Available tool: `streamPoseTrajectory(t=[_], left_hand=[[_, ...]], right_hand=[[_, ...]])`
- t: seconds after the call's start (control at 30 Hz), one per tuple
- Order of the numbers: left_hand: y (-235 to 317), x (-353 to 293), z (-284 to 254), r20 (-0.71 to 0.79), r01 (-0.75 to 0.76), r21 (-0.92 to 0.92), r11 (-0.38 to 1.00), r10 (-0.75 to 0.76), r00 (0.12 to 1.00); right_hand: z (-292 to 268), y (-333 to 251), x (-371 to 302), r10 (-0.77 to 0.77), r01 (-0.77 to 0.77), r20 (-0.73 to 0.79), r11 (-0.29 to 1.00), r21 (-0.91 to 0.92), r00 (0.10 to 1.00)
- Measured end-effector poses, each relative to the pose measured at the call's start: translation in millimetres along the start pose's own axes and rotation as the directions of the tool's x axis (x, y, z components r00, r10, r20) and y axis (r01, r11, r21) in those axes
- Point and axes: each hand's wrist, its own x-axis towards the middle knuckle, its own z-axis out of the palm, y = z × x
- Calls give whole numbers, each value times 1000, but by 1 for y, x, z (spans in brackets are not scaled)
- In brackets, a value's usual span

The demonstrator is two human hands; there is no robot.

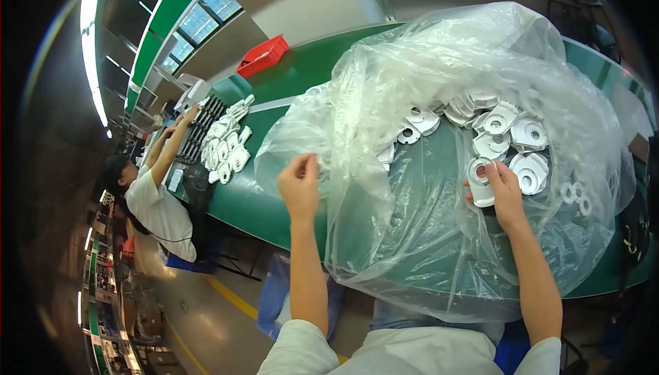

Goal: Assembling small metal bearings into plastic housings on a production line.

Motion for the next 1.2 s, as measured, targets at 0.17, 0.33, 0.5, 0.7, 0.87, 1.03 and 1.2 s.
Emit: streamPoseTrajectory(t=[0.17,0.33,0.5,0.7,0.87,1.03,1.2], left_hand=[[-67,30,-10,-53,113,535,838,-100,994],[-107,46,-23,-23,54,371,927,-49,999],[-50,33,-48,55,19,-35,999,-17,998],[81,-8,21,350,-138,-328,935,255,901],[121,-41,124,659,-51,-399,915,325,679],[99,-54,162,567,-158,-441,883,411,714],[92,-66,170,527,-61,-547,835,399,750]], right_hand=[[0,-5,1,9,-7,33,998,-55,999],[0,-11,-3,30,-31,34,999,22,999],[-18,-7,3,168,-180,90,972,150,982],[-13,-17,4,185,-235,232,949,211,955],[-10,-16,-5,138,-185,322,976,118,937],[-7,-10,-1,110,-150,353,985,89,929],[-9,-9,-2,128,-142,351,990,13,927]])
